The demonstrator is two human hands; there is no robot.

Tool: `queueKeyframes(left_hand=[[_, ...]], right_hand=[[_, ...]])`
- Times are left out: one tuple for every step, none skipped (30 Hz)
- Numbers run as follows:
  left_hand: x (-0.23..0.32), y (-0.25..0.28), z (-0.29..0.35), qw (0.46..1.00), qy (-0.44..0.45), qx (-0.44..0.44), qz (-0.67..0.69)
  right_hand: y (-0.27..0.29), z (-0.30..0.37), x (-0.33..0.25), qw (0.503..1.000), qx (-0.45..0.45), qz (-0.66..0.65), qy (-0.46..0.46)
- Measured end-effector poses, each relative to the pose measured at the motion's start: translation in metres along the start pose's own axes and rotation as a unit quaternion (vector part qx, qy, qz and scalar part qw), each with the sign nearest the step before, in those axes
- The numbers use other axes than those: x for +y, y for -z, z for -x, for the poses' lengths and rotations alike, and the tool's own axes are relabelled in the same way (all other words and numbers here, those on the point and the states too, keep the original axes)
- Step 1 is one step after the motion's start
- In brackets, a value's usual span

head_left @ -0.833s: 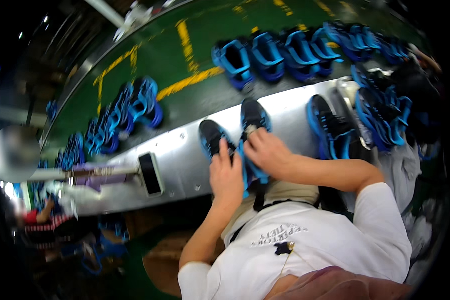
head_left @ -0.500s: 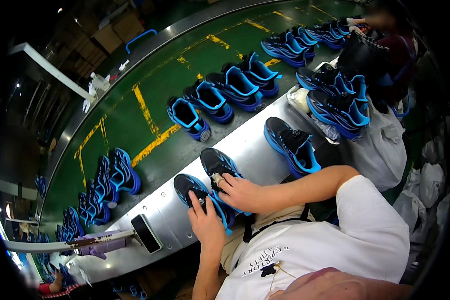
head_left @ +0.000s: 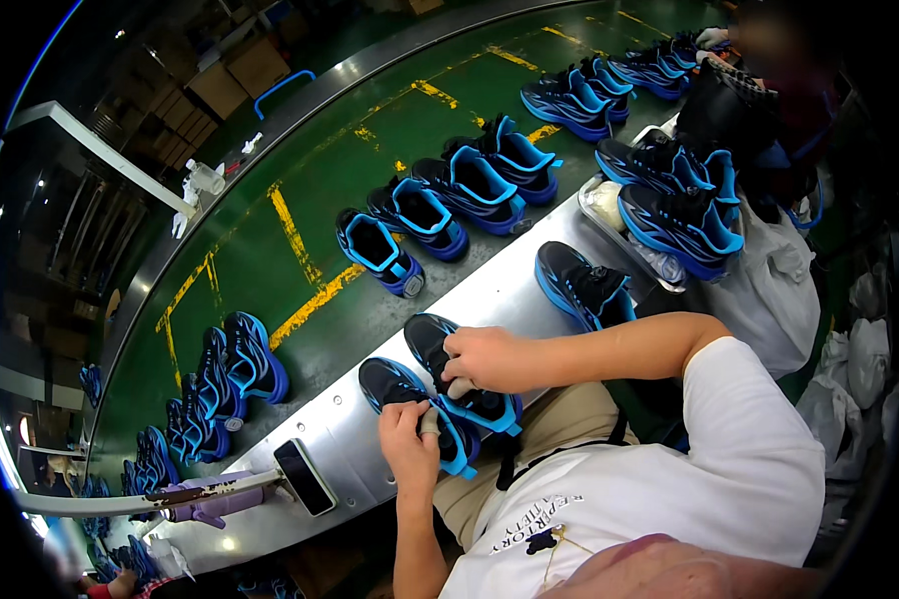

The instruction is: The person wipes the surfaces of several blue and black sneakers using a white cloth while the shoes sit on a conveyor belt in a manufacturing facility.

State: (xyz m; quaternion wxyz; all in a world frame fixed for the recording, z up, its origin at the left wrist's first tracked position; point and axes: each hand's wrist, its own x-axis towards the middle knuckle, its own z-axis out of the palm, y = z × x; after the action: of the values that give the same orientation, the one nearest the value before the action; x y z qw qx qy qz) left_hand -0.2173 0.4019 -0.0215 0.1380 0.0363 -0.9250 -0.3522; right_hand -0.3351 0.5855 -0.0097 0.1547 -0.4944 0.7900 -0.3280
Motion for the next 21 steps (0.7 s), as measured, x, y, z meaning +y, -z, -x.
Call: queueKeyframes(left_hand=[[-0.003,-0.001,0.001,1.0,-0.021,0.002,-0.013],[-0.004,0.0,0.002,0.999,-0.041,0.005,-0.025],[-0.002,0.0,0.0,0.999,-0.029,0.001,-0.019],[0.004,0.0,-0.002,0.999,-0.028,0.003,-0.019],[0.011,0.001,-0.005,0.999,0.004,0.015,-0.032],[0.014,0.0,-0.005,0.998,0.039,0.024,-0.045],[0.011,-0.001,-0.005,0.998,0.043,0.022,-0.045],[0.006,-0.002,-0.006,0.998,0.056,-0.014,-0.015],[0.001,0.001,-0.009,0.997,0.064,-0.044,0.014],[-0.005,0.003,-0.009,0.997,0.065,-0.042,0.012],[-0.012,0.005,-0.007,0.99,0.095,-0.061,0.088],[-0.013,0.008,-0.007,0.976,0.123,-0.078,0.164],[-0.008,0.009,-0.007,0.982,0.113,-0.064,0.14],[-0.003,0.005,-0.007,0.982,0.112,-0.061,0.139],[0.002,-0.001,-0.005,0.993,0.086,-0.027,0.07],[0.003,-0.005,-0.004,0.998,0.059,0.006,0.001],[-0.001,-0.005,-0.004,0.999,0.049,-0.008,0.019],[-0.01,-0.005,-0.004,0.998,0.051,-0.012,0.02],[-0.022,-0.001,-0.003,0.991,0.084,-0.058,0.09],[-0.028,0.003,-0.002,0.975,0.116,-0.103,0.158],[-0.028,0.008,-0.002,0.973,0.13,-0.109,0.16]], right_hand=[[-0.003,0.001,-0.004,0.998,0.028,0.056,0.0],[-0.004,0.001,-0.006,0.992,0.057,0.111,0.001],[-0.001,0.002,-0.003,0.992,0.056,0.112,0.002],[0.005,0.001,0.003,0.998,0.026,0.056,0.005],[0.009,0.0,0.007,1.0,-0.004,0.001,0.008],[0.01,0.0,0.006,1.0,-0.008,-0.002,0.007],[0.012,0.0,0.002,0.999,-0.018,0.035,-0.007],[0.012,0.0,0.0,0.997,-0.029,0.071,-0.022],[0.009,-0.002,0.001,0.991,-0.032,0.125,-0.031],[0.01,-0.004,0.0,0.991,-0.031,0.125,-0.028],[0.011,-0.004,0.0,0.987,-0.055,0.134,-0.064],[0.012,-0.005,-0.001,0.982,-0.078,0.144,-0.098],[0.021,-0.005,-0.002,0.988,-0.077,0.099,-0.087],[0.021,-0.004,0.006,0.988,-0.076,0.101,-0.084],[0.019,-0.002,0.014,0.998,-0.037,0.041,-0.005],[0.016,0.001,0.02,0.997,0.003,-0.019,0.073],[0.01,0.006,0.022,1.0,-0.01,-0.015,0.005],[0.014,0.008,0.013,1.0,-0.011,-0.018,0.0],[0.022,0.006,0.001,0.996,-0.05,0.043,-0.068],[0.026,0.005,-0.005,0.981,-0.088,0.103,-0.136],[0.028,0.004,-0.004,0.987,-0.075,0.093,-0.109]])
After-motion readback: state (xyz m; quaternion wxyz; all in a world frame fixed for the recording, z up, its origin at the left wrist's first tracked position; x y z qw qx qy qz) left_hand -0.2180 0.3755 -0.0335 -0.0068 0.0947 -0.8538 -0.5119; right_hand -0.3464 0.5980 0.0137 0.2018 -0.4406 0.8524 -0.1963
